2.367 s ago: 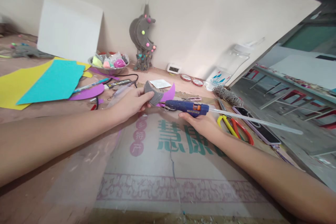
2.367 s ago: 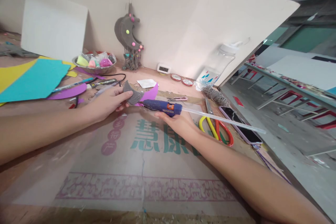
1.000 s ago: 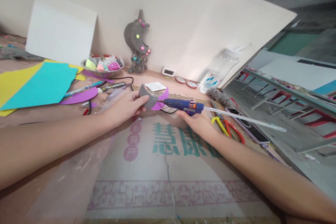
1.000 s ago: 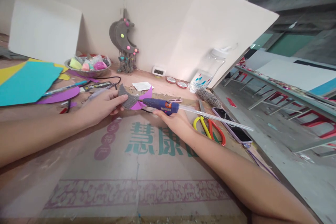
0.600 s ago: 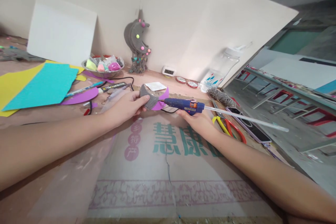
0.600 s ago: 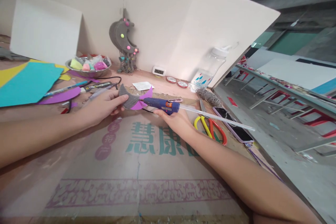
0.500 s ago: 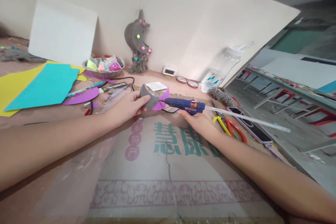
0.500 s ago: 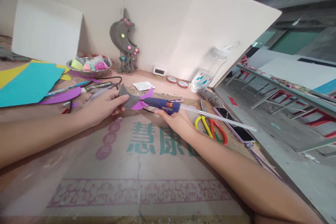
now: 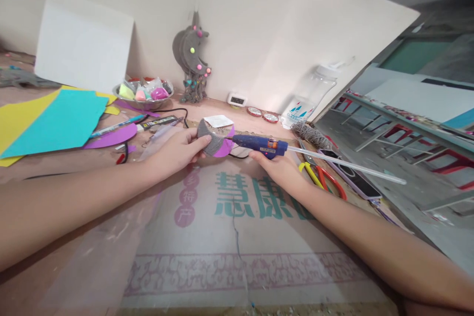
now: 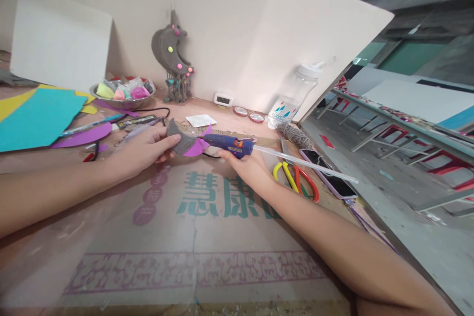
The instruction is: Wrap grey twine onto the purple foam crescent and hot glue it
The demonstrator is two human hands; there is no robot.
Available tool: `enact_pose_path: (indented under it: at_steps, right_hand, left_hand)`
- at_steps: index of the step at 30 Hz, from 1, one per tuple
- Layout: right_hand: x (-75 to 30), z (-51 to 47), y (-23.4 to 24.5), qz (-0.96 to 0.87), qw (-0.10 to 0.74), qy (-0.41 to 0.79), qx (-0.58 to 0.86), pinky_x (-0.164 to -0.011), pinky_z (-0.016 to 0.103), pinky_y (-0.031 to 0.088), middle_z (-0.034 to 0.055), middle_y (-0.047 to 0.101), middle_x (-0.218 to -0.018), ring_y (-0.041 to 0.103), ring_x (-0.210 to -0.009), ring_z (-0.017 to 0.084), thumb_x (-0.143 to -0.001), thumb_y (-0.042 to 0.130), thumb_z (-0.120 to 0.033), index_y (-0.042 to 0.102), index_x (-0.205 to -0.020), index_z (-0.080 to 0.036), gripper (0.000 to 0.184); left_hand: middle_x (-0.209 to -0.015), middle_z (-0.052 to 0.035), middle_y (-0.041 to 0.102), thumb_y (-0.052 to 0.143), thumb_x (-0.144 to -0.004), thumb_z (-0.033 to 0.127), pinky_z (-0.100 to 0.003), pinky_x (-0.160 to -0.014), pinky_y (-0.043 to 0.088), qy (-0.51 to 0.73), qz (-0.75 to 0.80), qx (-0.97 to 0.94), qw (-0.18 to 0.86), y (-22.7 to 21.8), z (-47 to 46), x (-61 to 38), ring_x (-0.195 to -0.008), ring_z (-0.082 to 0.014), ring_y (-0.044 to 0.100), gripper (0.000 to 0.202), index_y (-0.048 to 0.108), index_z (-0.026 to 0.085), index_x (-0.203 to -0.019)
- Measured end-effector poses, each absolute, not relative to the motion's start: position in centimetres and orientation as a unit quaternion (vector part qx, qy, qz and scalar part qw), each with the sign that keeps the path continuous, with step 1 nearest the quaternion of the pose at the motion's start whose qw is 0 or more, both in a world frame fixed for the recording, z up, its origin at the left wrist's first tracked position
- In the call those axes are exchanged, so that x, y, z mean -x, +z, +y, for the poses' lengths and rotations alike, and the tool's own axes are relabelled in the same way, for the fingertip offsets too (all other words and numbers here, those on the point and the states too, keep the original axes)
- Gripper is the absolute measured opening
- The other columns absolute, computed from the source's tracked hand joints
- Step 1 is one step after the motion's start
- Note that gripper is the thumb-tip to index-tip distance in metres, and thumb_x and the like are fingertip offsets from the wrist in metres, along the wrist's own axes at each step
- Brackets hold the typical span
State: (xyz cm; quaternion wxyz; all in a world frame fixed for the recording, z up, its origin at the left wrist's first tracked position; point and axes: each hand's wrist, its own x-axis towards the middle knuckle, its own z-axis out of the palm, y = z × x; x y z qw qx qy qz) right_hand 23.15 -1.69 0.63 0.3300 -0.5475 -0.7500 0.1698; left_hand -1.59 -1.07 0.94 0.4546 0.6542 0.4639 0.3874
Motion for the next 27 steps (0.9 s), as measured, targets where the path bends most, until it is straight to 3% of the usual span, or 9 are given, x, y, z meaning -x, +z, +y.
enact_pose_path:
  at_steps: [5,8,13,18,23,27]
  right_hand:
    - [-23.7,-1.2,1.0,-0.738,0.317,0.205,0.56,-0.058,0.028,0.039,-0.0007,0.046,-0.048,0.046,-0.052,0.013,-0.083,0.047,-0.062,0.045,-0.049,-0.021,0.053]
    - [-24.1,-0.8,1.0,-0.733,0.361,0.308,0.488,-0.056,0.026,0.036,-0.0007,0.049,-0.053,0.042,-0.051,0.011,-0.086,0.042,-0.061,0.047,-0.056,-0.019,0.052]
    - [-24.5,-0.3,1.2,-0.655,0.428,0.445,0.436,-0.053,0.024,0.036,0.0009,0.059,-0.063,0.046,-0.054,0.01,-0.082,0.057,-0.051,0.055,-0.067,-0.018,0.036]
    - [-25.1,0.5,3.8,-0.679,0.43,0.366,0.468,-0.059,0.024,0.042,0.002,0.065,-0.073,0.053,-0.061,0.011,-0.077,0.065,-0.045,0.064,-0.076,-0.018,0.027]
    - [-25.5,4.2,7.2,-0.758,0.3,0.256,0.52,-0.077,0.027,0.048,0.0051,0.07,-0.1,0.062,-0.089,0.018,-0.081,0.058,-0.051,0.07,-0.095,-0.02,0.036]
    - [-24.3,8.7,7.5,-0.787,0.238,0.184,0.538,-0.073,0.03,0.051,0.0077,0.07,-0.106,0.062,-0.096,0.024,-0.082,0.053,-0.055,0.07,-0.1,-0.018,0.044]
  left_hand:
    - [-0.057,0.0045,0.049,0.051,-0.086,0.037,-0.018,-0.043,0.029,0.388,0.453,-0.652,0.468,0.8,-1.2,1.6,-0.046,-0.0056,0.039,0.026,0.05,0.015,-0.073]
    - [-0.058,0.0042,0.05,0.05,-0.085,0.043,-0.019,-0.043,0.03,0.4,0.448,-0.637,0.483,0.1,-0.8,1.7,-0.046,-0.0065,0.039,0.029,0.049,0.016,-0.074]
    - [-0.055,0.0046,0.047,0.049,-0.085,0.047,-0.019,-0.042,0.029,0.381,0.479,-0.633,0.474,-0.1,-0.5,1.7,-0.045,-0.0074,0.039,0.034,0.047,0.017,-0.069]
    - [-0.053,0.0054,0.046,0.047,-0.086,0.044,-0.02,-0.044,0.029,0.382,0.469,-0.634,0.481,0.2,-0.9,1.3,-0.046,-0.0083,0.038,0.029,0.047,0.018,-0.071]
    - [-0.053,0.006,0.045,0.049,-0.085,0.044,-0.021,-0.043,0.026,0.383,0.442,-0.633,0.508,-0.5,-0.5,1.2,-0.044,-0.0081,0.035,0.029,0.045,0.019,-0.071]
    - [-0.052,0.0062,0.044,0.049,-0.084,0.045,-0.021,-0.044,0.026,0.38,0.425,-0.632,0.525,-0.6,-0.4,1.3,-0.044,-0.0086,0.036,0.028,0.047,0.019,-0.073]
